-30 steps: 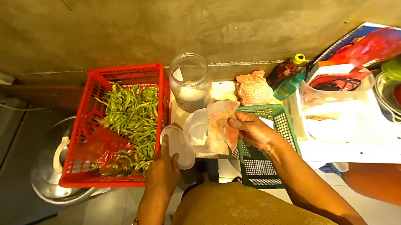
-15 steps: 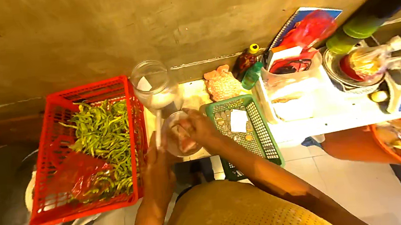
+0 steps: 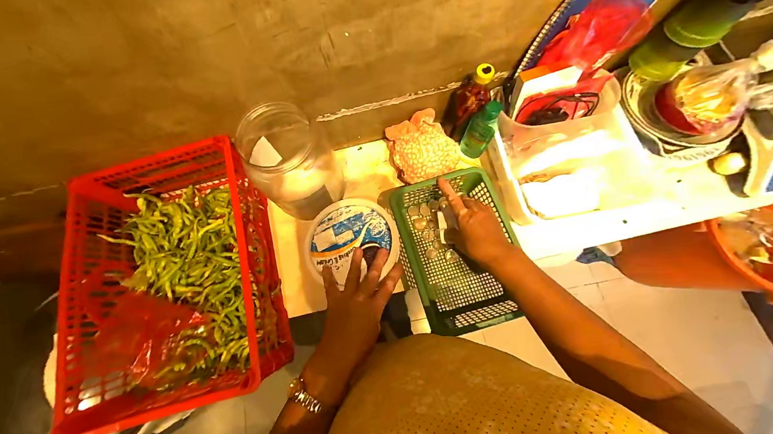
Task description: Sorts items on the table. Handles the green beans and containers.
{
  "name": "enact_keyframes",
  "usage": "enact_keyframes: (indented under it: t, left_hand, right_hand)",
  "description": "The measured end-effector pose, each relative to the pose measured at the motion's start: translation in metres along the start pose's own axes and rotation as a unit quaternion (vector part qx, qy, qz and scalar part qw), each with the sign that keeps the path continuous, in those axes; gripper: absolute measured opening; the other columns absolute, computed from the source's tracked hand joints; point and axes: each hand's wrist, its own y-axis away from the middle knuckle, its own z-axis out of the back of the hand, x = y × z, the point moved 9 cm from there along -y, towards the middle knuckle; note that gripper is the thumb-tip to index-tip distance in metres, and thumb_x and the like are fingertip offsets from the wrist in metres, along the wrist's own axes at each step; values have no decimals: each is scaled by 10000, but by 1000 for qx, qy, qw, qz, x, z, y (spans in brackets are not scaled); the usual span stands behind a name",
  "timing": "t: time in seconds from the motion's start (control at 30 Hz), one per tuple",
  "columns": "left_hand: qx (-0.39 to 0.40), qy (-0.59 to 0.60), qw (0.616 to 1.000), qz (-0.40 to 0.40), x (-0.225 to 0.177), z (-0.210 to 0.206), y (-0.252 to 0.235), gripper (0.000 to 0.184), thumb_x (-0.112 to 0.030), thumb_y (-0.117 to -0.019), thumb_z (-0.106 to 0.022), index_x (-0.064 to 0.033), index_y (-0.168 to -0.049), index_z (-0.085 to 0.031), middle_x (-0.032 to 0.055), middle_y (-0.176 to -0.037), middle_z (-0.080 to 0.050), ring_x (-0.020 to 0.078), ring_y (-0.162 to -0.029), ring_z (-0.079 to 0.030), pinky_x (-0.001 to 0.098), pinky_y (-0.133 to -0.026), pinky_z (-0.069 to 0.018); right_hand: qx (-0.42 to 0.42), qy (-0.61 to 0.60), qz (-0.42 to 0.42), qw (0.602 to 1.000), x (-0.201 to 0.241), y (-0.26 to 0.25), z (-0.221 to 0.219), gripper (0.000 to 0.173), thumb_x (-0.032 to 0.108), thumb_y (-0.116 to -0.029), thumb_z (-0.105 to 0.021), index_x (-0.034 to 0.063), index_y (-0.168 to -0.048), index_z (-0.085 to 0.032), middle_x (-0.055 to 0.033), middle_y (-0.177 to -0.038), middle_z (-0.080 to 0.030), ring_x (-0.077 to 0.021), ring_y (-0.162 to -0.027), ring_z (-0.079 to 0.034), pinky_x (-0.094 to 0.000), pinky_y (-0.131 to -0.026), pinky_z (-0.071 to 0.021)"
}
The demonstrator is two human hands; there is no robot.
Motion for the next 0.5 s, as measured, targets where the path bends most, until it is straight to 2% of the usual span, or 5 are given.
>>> enact_keyframes:
  t: [0.1, 0.2, 0.27, 0.33, 0.5]
  left_hand:
    - [-31, -27, 999, -15, 2, -8, 1, 878, 127, -826, -605, -367, -1537, -461, 13, -1592, -457, 423, -1456, -406, 844, -1017, -261]
    - [-43, -36, 998, 9, 11, -7, -3, 673, -35, -906, -619, -278, -1521, -497, 13, -1566, -490, 349, -1420, -474, 742, -1016, -364]
    - [-49, -12, 999, 18, 16, 1, -8, 569, -308, -949, -641, -217, -1499, -527, 88, -1566, -477, 402, -1411, -460, 750, -998, -364]
    - [-61, -5, 998, 30, 21, 10, -16, 617, -560, -973, -542, -247, -1504, -518, 88, -1604, -422, 398, -1469, -375, 768, -1058, -283]
    - [-69, 10, 996, 61, 32, 22, -49, 527, -511, -1055, -416, -300, -1533, -483, 74, -1670, -305, 388, -1547, -217, 812, -1105, -138]
  right_hand:
    - [-24, -8, 27, 999, 4, 16, -5, 788, 72, -915, -728, 134, -1602, -347, -234, -1260, -676, -458, -1203, -623, -648, -1056, -435]
    - [34, -31, 47, 998, 19, 46, -14, 362, 101, -976, -628, 31, -1330, -654, -201, -1294, -675, -386, -1250, -617, -582, -1104, -442]
    - [137, -40, 54, 988, 29, 71, -31, 377, 123, -995, -602, 62, -1364, -646, -203, -1362, -642, -396, -1267, -610, -596, -1080, -468]
    - [226, -38, 40, 973, 29, 87, -53, 417, 206, -984, -651, 82, -1381, -625, -209, -1383, -616, -410, -1244, -615, -630, -1025, -491]
    - [289, -9, 25, 957, 31, 97, -49, 643, 337, -954, -716, 128, -1519, -490, -185, -1525, -501, -387, -1342, -548, -604, -1072, -463]
